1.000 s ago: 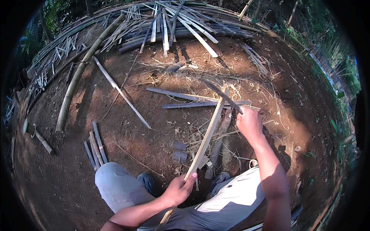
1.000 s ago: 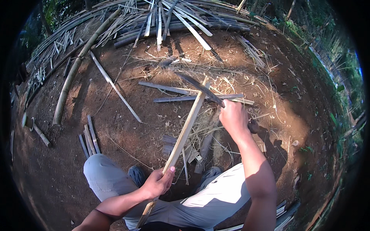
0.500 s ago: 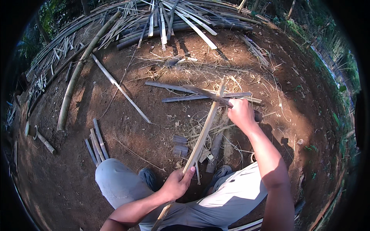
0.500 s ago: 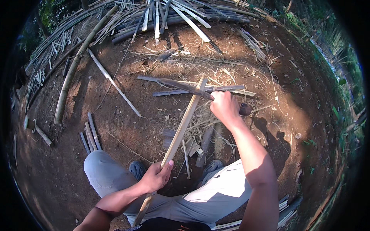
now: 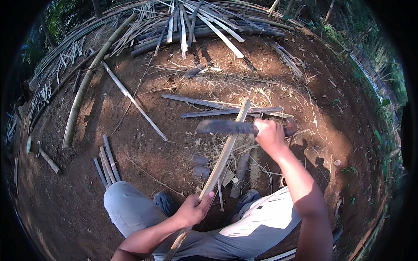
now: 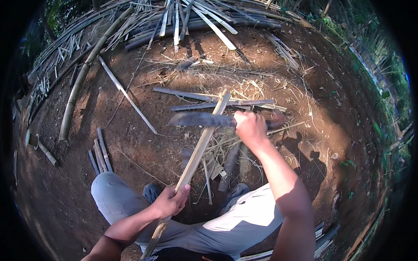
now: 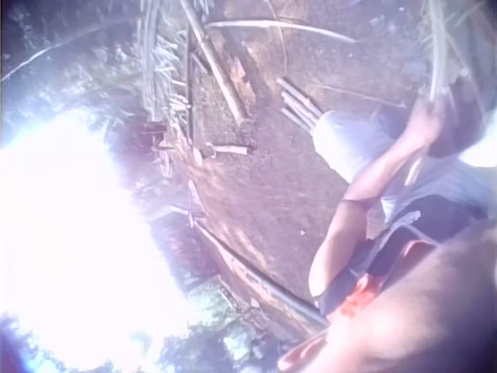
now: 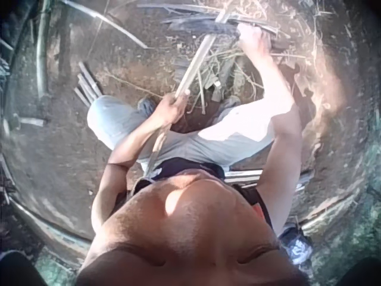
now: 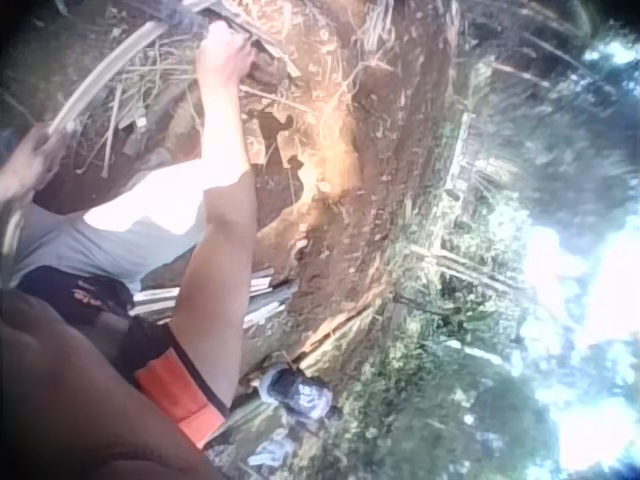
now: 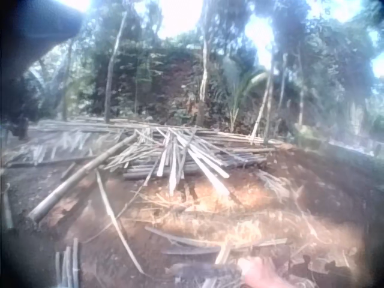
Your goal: The person sits on the ground and uses a machete to shave and smooth a long piece of bamboo. They repeatedly scrape the blade along the bamboo's length to remove splinters and create a flat surface, occasionally flipping the piece to work on different sides.
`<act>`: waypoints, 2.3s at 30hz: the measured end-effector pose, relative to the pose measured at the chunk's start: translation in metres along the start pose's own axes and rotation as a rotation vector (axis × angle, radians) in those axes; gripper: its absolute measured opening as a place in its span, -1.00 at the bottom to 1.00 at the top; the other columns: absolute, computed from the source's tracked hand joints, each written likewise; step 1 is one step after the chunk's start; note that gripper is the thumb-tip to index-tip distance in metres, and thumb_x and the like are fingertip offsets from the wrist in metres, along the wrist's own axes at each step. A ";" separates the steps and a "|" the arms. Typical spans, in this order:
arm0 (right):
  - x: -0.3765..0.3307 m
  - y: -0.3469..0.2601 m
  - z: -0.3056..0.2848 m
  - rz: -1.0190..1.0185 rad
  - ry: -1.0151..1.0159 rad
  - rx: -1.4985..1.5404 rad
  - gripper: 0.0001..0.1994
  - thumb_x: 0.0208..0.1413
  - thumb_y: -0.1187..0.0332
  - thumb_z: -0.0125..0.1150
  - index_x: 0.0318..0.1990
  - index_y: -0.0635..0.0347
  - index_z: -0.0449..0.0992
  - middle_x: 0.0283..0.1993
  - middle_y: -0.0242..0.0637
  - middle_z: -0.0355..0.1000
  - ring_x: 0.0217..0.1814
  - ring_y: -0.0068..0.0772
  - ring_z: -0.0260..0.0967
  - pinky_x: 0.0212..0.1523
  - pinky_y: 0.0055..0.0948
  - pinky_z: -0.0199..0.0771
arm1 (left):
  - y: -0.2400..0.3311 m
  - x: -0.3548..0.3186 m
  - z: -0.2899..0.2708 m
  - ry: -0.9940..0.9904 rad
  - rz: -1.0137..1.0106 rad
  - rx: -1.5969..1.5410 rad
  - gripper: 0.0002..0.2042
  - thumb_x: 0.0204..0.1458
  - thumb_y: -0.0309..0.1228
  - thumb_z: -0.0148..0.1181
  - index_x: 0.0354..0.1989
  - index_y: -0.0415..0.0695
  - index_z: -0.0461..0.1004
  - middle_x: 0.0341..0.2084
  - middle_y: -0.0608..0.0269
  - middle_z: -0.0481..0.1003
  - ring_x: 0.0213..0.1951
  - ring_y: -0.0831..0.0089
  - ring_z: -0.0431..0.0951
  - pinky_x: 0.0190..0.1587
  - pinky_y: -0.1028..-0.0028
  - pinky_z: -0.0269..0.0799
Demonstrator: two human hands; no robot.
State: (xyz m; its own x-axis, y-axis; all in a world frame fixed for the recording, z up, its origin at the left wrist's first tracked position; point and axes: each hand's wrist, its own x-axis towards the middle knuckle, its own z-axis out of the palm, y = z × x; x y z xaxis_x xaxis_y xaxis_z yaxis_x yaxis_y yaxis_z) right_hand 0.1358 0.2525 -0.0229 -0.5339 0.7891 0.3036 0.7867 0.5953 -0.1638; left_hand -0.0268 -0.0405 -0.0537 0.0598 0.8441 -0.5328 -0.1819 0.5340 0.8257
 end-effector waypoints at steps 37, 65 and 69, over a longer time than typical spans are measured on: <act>-0.089 -0.111 0.007 -0.424 -0.294 0.309 -0.93 -0.11 0.54 0.16 -0.45 0.23 0.39 -0.55 -0.02 0.46 -0.47 0.11 0.51 -0.43 -0.04 0.52 | 0.018 0.020 -0.018 0.172 0.131 -0.320 -0.92 0.24 -0.43 0.09 -0.23 -0.11 0.32 -0.61 0.44 0.30 -0.71 0.68 0.23 -0.69 0.60 0.10; -0.001 -0.032 -0.001 0.005 -0.068 0.040 -0.95 -0.07 0.55 0.14 -0.44 0.25 0.52 -0.46 0.11 0.51 -0.36 0.19 0.52 -0.26 0.03 0.53 | 0.020 0.010 -0.003 0.054 0.082 -0.339 -0.71 0.22 -0.15 0.19 -0.22 -0.09 0.30 -0.65 0.49 0.23 -0.72 0.74 0.15 -0.72 0.63 -0.02; 0.005 -0.032 0.006 -0.053 -0.005 0.037 -0.97 -0.09 0.55 0.13 -0.50 0.25 0.49 -0.46 0.12 0.50 -0.35 0.19 0.51 -0.27 0.04 0.49 | 0.014 0.003 -0.008 0.059 0.097 -0.295 -0.72 0.21 -0.16 0.19 -0.20 -0.09 0.31 -0.65 0.49 0.24 -0.73 0.73 0.17 -0.72 0.63 0.00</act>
State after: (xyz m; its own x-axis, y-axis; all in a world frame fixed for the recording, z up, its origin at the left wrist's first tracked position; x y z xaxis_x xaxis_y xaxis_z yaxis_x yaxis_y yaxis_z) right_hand 0.1060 0.2378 -0.0221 -0.5762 0.7571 0.3079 0.7454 0.6413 -0.1820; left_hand -0.0373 -0.0311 -0.0451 -0.0267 0.8815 -0.4714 -0.4614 0.4075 0.7881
